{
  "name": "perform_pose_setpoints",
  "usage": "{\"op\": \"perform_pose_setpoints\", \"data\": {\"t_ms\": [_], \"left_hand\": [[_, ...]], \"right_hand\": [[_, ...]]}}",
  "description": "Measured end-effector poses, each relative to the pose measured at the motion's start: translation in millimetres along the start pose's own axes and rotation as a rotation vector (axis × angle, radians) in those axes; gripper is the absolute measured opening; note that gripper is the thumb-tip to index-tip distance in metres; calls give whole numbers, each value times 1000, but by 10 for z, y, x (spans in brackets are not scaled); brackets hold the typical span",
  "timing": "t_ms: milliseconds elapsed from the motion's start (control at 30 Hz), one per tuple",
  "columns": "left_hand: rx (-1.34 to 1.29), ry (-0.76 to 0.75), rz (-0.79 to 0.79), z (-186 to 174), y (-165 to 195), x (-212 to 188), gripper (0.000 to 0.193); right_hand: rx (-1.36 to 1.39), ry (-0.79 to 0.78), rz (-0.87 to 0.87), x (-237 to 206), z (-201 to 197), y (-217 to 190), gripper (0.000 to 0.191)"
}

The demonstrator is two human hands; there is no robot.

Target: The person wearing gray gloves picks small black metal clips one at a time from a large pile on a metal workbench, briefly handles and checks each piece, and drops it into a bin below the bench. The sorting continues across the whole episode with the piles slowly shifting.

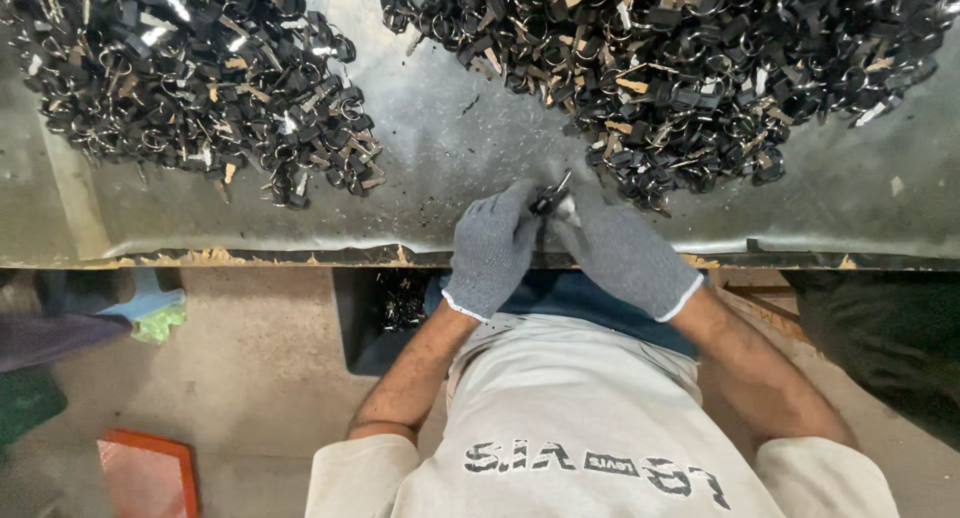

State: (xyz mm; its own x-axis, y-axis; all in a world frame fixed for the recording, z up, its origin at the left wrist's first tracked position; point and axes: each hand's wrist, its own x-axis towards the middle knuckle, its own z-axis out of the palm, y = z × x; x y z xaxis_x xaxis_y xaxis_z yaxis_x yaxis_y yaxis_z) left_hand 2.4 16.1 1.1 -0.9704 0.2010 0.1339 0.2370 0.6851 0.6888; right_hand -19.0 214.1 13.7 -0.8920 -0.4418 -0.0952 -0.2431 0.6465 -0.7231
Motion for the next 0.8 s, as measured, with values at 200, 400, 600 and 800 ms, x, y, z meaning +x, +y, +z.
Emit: {"op": "perform_pose_setpoints", "data": {"t_ms": [200,400,600,800], "left_hand": [[31,19,102,28,-35,-59,43],[104,-19,157,107,-22,-59,40],[40,-33,25,-2,-33,-48,44],[90,-8,111,-17,-54,-78,30]], "right_hand": [[-668,119,-116,-165,178,-117,34],[-514,-207,72,-144,253,-128,53],[-56,-39,-242,32,-36,89,36],[-493,-107,228,-113,119,-151,22]]}}
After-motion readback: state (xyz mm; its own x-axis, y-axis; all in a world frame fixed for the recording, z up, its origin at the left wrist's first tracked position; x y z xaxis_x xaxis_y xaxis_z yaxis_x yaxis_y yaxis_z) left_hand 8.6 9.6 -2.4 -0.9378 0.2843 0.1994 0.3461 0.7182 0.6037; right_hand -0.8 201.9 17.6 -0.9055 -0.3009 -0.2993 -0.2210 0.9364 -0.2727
